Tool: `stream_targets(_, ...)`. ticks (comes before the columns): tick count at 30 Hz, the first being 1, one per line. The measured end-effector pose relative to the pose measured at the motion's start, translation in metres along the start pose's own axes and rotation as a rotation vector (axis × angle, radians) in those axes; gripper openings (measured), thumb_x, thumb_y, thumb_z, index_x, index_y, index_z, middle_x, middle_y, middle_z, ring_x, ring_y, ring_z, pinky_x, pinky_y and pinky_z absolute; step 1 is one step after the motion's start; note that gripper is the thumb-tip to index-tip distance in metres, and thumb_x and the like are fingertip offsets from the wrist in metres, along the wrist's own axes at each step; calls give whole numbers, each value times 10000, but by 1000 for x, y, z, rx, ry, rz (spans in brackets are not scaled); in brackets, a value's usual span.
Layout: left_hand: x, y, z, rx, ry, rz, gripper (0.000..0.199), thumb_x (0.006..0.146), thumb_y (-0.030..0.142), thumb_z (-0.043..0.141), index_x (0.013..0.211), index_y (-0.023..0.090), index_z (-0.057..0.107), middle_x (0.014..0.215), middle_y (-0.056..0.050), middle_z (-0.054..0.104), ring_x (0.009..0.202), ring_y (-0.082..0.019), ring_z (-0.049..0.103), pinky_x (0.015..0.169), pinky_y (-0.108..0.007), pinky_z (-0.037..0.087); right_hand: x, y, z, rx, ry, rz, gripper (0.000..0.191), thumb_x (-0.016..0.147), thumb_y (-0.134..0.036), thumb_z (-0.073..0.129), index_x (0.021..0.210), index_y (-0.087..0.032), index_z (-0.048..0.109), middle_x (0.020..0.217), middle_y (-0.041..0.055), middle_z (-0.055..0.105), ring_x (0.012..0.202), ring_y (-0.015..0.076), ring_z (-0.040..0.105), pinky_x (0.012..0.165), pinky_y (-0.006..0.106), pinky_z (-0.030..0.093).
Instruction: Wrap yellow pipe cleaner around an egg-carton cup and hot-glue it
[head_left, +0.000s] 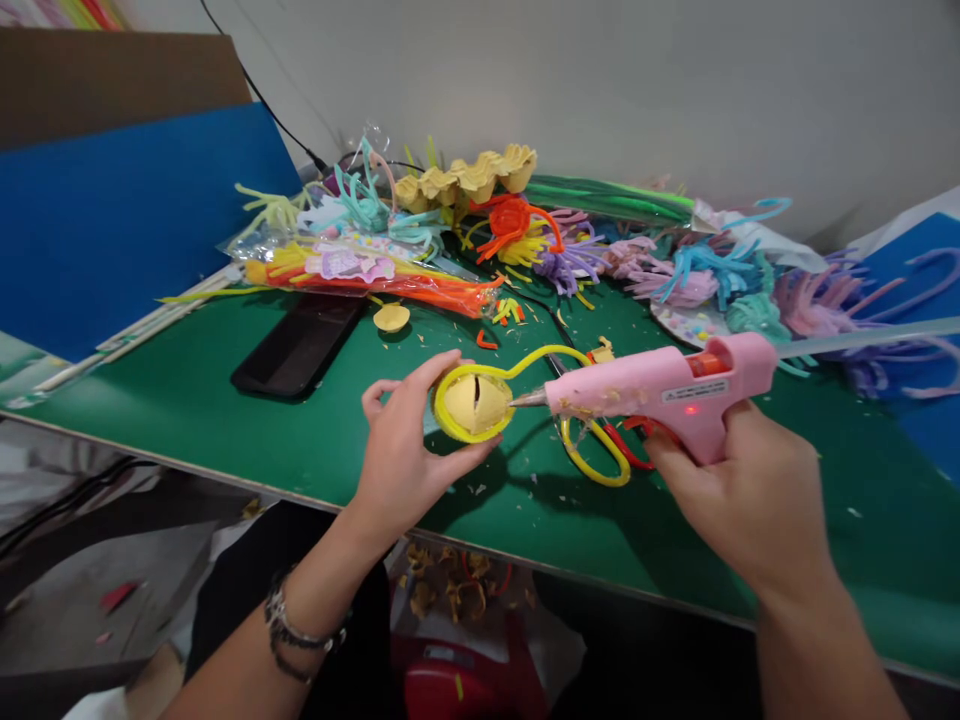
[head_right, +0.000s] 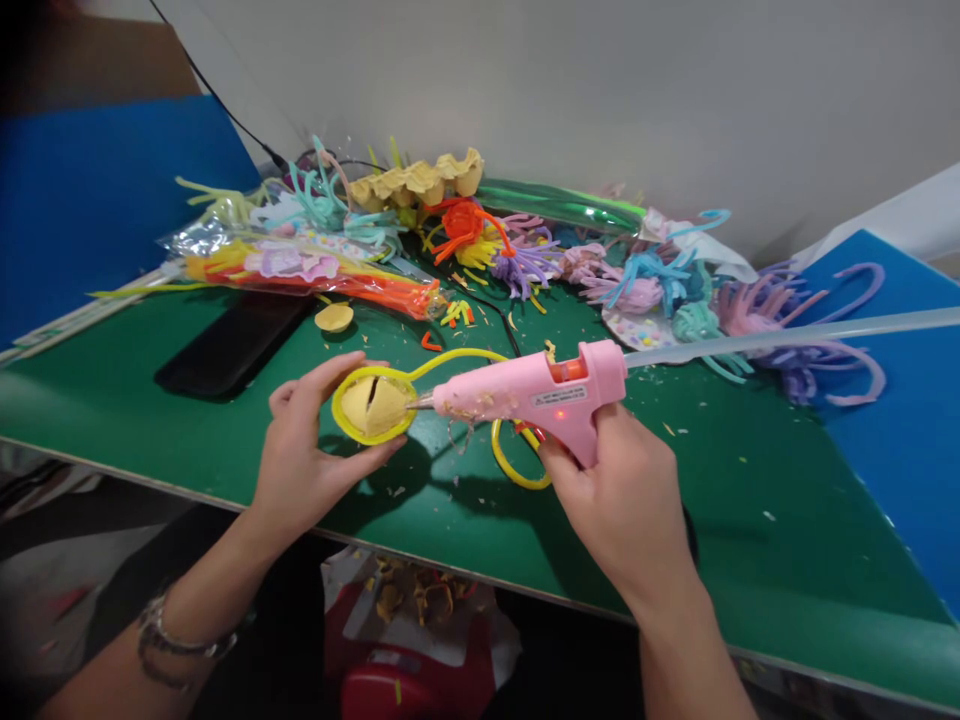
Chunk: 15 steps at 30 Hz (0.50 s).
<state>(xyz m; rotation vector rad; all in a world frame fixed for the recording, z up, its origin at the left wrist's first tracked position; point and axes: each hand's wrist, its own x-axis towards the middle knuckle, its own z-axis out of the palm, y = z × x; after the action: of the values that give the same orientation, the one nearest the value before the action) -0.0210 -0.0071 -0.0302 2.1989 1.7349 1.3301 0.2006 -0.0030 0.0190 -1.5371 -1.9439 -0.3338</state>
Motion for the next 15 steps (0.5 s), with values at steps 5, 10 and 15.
stream_targets(5,1,0,0,14,19,-17,518,704,318,672,1147,229,421,1142,-70,640,1010,-244,602,832,-352,342,2,-2,-1,31,-13,5,280,747,-415,431,571,-260,278,416,-31,390,350,131,370,383,261,193)
stream_targets(10,0,0,0,20,10,-38,521,698,338,672,1146,233,427,1136,-66,638,1016,-250,595,835,-358,350,1,-2,0,4,-16,-5,290,755,-430,424,569,-256,284,421,-33,378,351,124,350,385,266,193)
stream_targets(15,0,0,0,0,33,-24,521,706,323,671,1153,228,421,1123,-63,643,1021,-243,590,826,-344,352,-3,0,2,-33,-20,-32,248,756,-380,421,575,-251,311,429,-36,363,355,124,334,391,270,181)
